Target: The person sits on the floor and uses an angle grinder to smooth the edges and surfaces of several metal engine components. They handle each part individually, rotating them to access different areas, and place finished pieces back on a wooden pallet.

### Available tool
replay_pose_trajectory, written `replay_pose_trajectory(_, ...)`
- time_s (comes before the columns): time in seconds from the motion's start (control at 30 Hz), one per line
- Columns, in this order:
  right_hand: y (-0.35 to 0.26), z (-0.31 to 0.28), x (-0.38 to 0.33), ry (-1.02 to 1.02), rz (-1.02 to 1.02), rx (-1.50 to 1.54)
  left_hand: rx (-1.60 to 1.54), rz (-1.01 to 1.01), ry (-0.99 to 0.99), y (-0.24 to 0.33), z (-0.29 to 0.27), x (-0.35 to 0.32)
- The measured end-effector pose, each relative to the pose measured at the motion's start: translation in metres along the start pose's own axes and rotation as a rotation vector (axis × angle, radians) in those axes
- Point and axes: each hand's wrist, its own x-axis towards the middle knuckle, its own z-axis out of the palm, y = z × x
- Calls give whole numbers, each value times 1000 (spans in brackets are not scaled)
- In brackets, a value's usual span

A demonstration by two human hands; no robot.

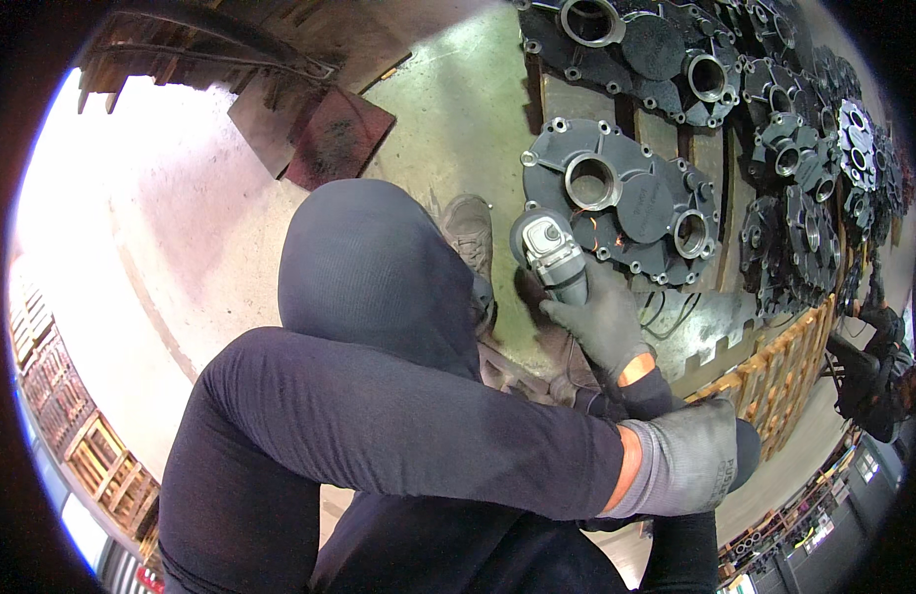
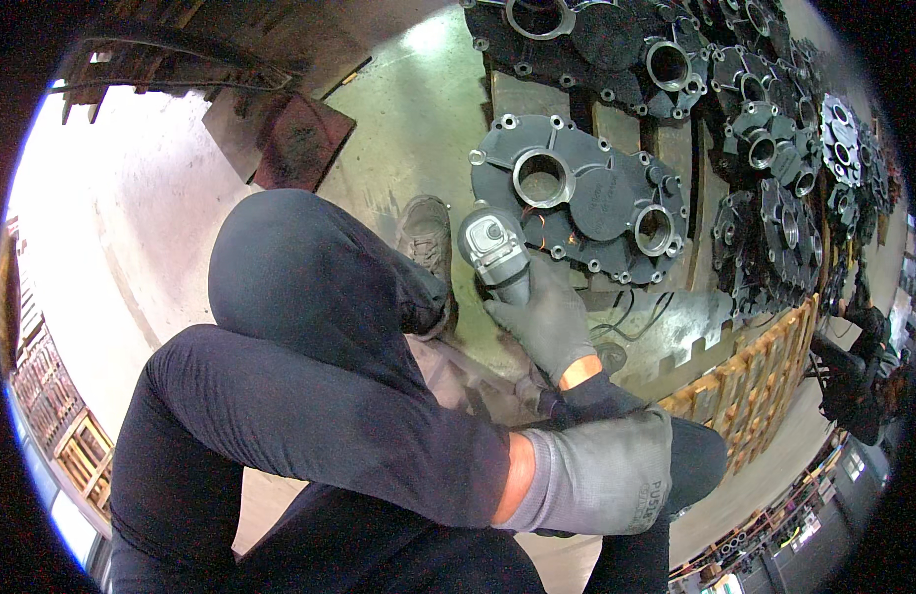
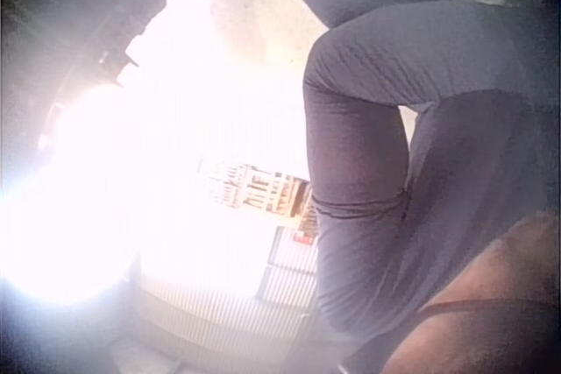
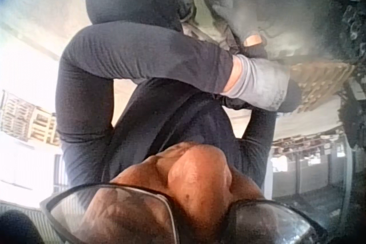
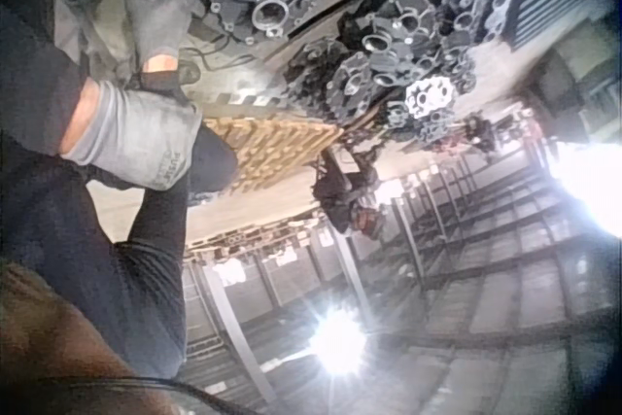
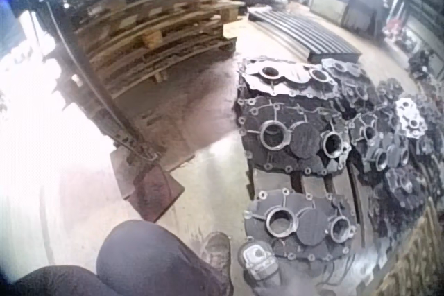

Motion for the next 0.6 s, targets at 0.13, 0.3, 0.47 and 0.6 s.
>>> replay_pose_trajectory(0.13, -4, -3, 3, -15, 50, 24, -127, 78, -37, -15, 8, 5)
replay_pose_trajectory(0.3, 7, 4, 0, 40, -28, -89, -250, 129, -94, -28, 18, 8)
replay_pose_trajectory(0.47, 0, -1, 2, 1, 51, -26, -364, 171, -144, -42, 28, 12)
replay_pose_trajectory(0.6, -2, -5, -3, -9, 47, -55, -435, 183, -191, -49, 33, 14)
